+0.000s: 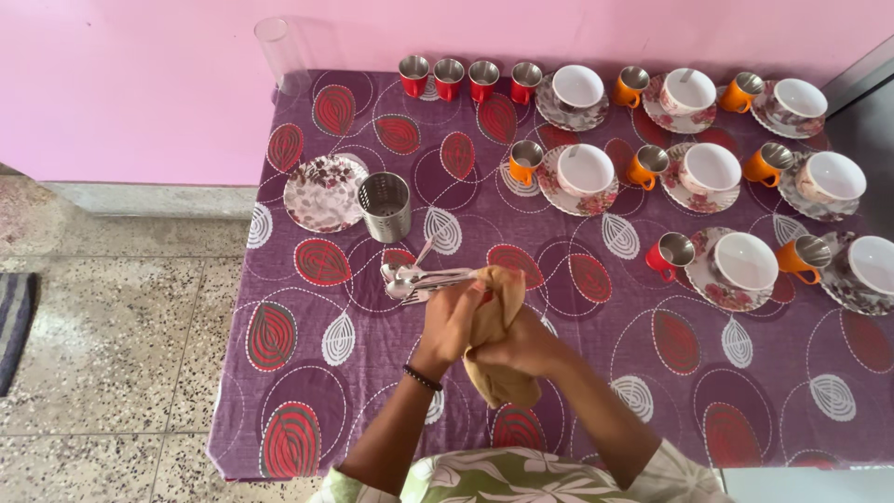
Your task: The person wipes multiple small metal cups and a clear plastic tumbler with a cloth on a table covered with a purple patterned tablecloth. The person handles each item one at a time, wiping the exterior and interior, then places them back on the table.
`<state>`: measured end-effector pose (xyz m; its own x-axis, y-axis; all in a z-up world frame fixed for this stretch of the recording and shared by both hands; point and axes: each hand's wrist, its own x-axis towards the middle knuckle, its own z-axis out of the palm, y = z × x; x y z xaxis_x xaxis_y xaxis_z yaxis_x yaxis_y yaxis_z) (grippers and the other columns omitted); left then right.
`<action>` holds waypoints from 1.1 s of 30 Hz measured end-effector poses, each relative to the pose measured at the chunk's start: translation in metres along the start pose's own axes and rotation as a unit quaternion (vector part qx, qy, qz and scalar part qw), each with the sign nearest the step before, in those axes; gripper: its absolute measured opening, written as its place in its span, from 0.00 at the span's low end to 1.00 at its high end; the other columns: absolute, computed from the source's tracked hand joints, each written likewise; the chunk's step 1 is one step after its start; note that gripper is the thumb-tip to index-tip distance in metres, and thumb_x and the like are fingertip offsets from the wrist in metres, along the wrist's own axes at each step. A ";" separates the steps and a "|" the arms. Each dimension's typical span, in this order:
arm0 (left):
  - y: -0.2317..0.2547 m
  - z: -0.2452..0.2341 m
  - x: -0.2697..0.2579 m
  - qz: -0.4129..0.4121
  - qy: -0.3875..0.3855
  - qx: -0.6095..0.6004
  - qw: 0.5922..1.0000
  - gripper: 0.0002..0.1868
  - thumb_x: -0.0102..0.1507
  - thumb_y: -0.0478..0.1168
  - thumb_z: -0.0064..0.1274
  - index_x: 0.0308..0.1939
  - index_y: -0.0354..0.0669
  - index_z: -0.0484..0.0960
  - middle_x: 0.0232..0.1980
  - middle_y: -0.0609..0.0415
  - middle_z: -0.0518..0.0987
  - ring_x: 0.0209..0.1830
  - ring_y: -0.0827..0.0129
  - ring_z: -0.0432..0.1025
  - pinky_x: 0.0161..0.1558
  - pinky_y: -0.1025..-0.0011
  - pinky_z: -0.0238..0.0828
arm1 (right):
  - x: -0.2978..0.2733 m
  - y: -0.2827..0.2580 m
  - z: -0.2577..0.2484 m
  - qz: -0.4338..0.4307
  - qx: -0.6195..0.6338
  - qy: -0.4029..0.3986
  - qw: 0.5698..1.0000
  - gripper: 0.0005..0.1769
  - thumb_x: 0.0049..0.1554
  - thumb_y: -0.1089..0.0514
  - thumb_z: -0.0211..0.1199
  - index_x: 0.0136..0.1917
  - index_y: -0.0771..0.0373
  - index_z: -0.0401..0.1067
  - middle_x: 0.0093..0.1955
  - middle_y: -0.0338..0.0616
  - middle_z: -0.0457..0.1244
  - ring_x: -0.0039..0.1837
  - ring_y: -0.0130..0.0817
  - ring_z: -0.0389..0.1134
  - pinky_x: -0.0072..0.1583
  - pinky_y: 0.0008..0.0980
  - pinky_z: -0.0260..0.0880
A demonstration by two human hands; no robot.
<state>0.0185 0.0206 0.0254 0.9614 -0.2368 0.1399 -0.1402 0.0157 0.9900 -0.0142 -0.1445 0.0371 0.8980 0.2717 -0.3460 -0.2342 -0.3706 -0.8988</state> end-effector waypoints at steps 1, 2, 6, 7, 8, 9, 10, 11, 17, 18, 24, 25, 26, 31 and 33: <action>-0.004 -0.002 0.001 0.006 0.011 -0.027 1.000 0.18 0.70 0.44 0.42 0.43 0.33 0.82 0.36 0.53 0.82 0.37 0.66 0.76 0.41 0.64 0.72 | 0.003 0.005 -0.004 -0.010 0.045 -0.038 0.998 0.35 0.44 0.56 0.74 0.63 0.66 0.71 0.59 0.49 0.69 0.60 0.39 0.73 0.60 0.38 0.74; -0.010 -0.003 0.001 0.012 0.023 -0.054 0.998 0.18 0.70 0.45 0.42 0.43 0.33 0.82 0.36 0.56 0.81 0.37 0.70 0.74 0.41 0.67 0.72 | 0.004 0.011 -0.008 0.019 0.124 -0.037 0.991 0.36 0.44 0.56 0.73 0.65 0.64 0.68 0.59 0.47 0.68 0.59 0.39 0.72 0.60 0.38 0.74; -0.047 -0.010 0.006 -0.135 0.156 -0.178 0.962 0.23 0.71 0.47 0.51 0.25 0.36 0.77 0.25 0.61 0.73 0.23 0.77 0.62 0.25 0.73 0.57 | 0.005 0.034 -0.025 0.065 0.347 0.008 0.936 0.39 0.45 0.58 0.69 0.69 0.60 0.61 0.58 0.42 0.64 0.59 0.36 0.70 0.59 0.39 0.73; -0.057 -0.014 0.005 -0.122 0.167 -0.192 0.959 0.23 0.72 0.47 0.53 0.24 0.39 0.74 0.25 0.63 0.70 0.24 0.80 0.59 0.26 0.75 0.54 | 0.003 0.042 -0.028 0.061 0.381 0.028 0.922 0.38 0.46 0.58 0.68 0.69 0.60 0.61 0.58 0.41 0.64 0.60 0.35 0.69 0.59 0.40 0.73; -0.066 -0.019 0.004 -0.109 0.179 -0.205 0.956 0.24 0.72 0.47 0.55 0.24 0.42 0.71 0.25 0.65 0.67 0.24 0.83 0.56 0.26 0.77 0.52 | 0.004 0.050 -0.031 0.053 0.323 0.076 0.942 0.38 0.46 0.58 0.68 0.69 0.60 0.61 0.59 0.43 0.64 0.61 0.37 0.69 0.60 0.40 0.73; -0.073 -0.023 0.004 -0.094 0.189 -0.218 0.953 0.25 0.73 0.47 0.57 0.23 0.45 0.68 0.26 0.67 0.64 0.25 0.85 0.53 0.26 0.79 0.49 | 0.009 0.057 -0.032 0.044 0.263 0.124 0.956 0.38 0.46 0.59 0.68 0.69 0.61 0.60 0.61 0.45 0.64 0.62 0.38 0.69 0.61 0.40 0.73; -0.079 -0.024 0.004 -0.092 0.187 -0.230 0.951 0.24 0.73 0.47 0.56 0.23 0.45 0.70 0.26 0.67 0.65 0.25 0.85 0.54 0.26 0.79 0.51 | 0.014 0.065 -0.033 0.034 0.201 0.172 0.964 0.38 0.46 0.59 0.67 0.69 0.61 0.60 0.62 0.46 0.64 0.62 0.40 0.69 0.61 0.40 0.73; -0.083 -0.025 0.002 -0.090 0.184 -0.243 0.948 0.23 0.72 0.47 0.55 0.23 0.45 0.71 0.26 0.67 0.66 0.25 0.85 0.55 0.27 0.79 0.52 | 0.019 0.073 -0.034 0.074 0.045 0.163 0.983 0.35 0.49 0.55 0.67 0.69 0.61 0.63 0.62 0.48 0.66 0.63 0.41 0.71 0.62 0.41 0.74; -0.089 -0.020 0.001 -0.097 0.148 -0.290 0.941 0.18 0.70 0.48 0.52 0.29 0.43 0.77 0.28 0.66 0.71 0.28 0.84 0.60 0.32 0.79 0.61 | 0.043 0.085 -0.032 0.031 -0.451 0.132 0.882 0.54 0.40 0.43 0.78 0.73 0.62 0.60 0.71 0.57 0.59 0.70 0.63 0.59 0.66 0.57 0.59; -0.089 -0.020 0.001 -0.095 0.140 -0.292 0.941 0.17 0.70 0.49 0.52 0.30 0.43 0.78 0.29 0.66 0.71 0.29 0.84 0.61 0.33 0.80 0.62 | 0.045 0.081 -0.031 -0.006 -0.460 0.144 0.876 0.51 0.37 0.43 0.78 0.70 0.60 0.66 0.68 0.55 0.62 0.69 0.63 0.60 0.66 0.57 0.59; -0.096 -0.021 0.004 -0.066 0.056 -0.335 0.938 0.21 0.70 0.53 0.55 0.28 0.46 0.71 0.30 0.66 0.71 0.29 0.82 0.63 0.33 0.77 0.66 | 0.049 0.047 -0.031 -0.023 -0.016 0.136 0.990 0.23 0.58 0.46 0.59 0.59 0.62 0.78 0.57 0.44 0.71 0.61 0.38 0.70 0.64 0.39 0.67; -0.096 -0.022 0.004 -0.062 0.033 -0.331 0.941 0.21 0.68 0.54 0.55 0.28 0.46 0.71 0.30 0.65 0.71 0.28 0.82 0.63 0.32 0.78 0.64 | 0.051 0.043 -0.031 -0.016 0.125 0.090 0.988 0.22 0.61 0.48 0.54 0.59 0.63 0.79 0.54 0.43 0.72 0.59 0.34 0.71 0.64 0.37 0.68; -0.095 -0.023 0.004 -0.059 0.009 -0.328 0.943 0.22 0.67 0.56 0.56 0.28 0.47 0.71 0.30 0.65 0.71 0.28 0.82 0.63 0.30 0.79 0.63 | 0.052 0.041 -0.029 0.007 0.189 0.068 0.980 0.23 0.64 0.49 0.54 0.59 0.66 0.79 0.51 0.43 0.70 0.55 0.32 0.69 0.61 0.37 0.70; -0.083 -0.025 0.011 -0.024 -0.035 -0.285 0.958 0.20 0.65 0.52 0.63 0.34 0.43 0.72 0.38 0.61 0.73 0.37 0.80 0.67 0.40 0.77 0.69 | 0.054 0.044 -0.026 0.040 0.302 0.007 0.952 0.16 0.62 0.55 0.58 0.56 0.69 0.76 0.47 0.42 0.70 0.49 0.27 0.71 0.54 0.31 0.73; -0.074 -0.024 0.016 -0.004 -0.006 -0.245 0.969 0.19 0.63 0.48 0.67 0.38 0.43 0.72 0.43 0.59 0.74 0.41 0.78 0.69 0.42 0.75 0.71 | 0.053 0.046 -0.028 0.026 0.334 0.039 0.942 0.12 0.63 0.57 0.61 0.55 0.68 0.75 0.46 0.43 0.69 0.47 0.28 0.69 0.51 0.30 0.71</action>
<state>0.0504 0.0392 -0.0454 0.9589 -0.2497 0.1348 -0.0007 0.4729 0.8811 0.0328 -0.1726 -0.0151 0.8972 0.1934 -0.3971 -0.4375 0.2658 -0.8590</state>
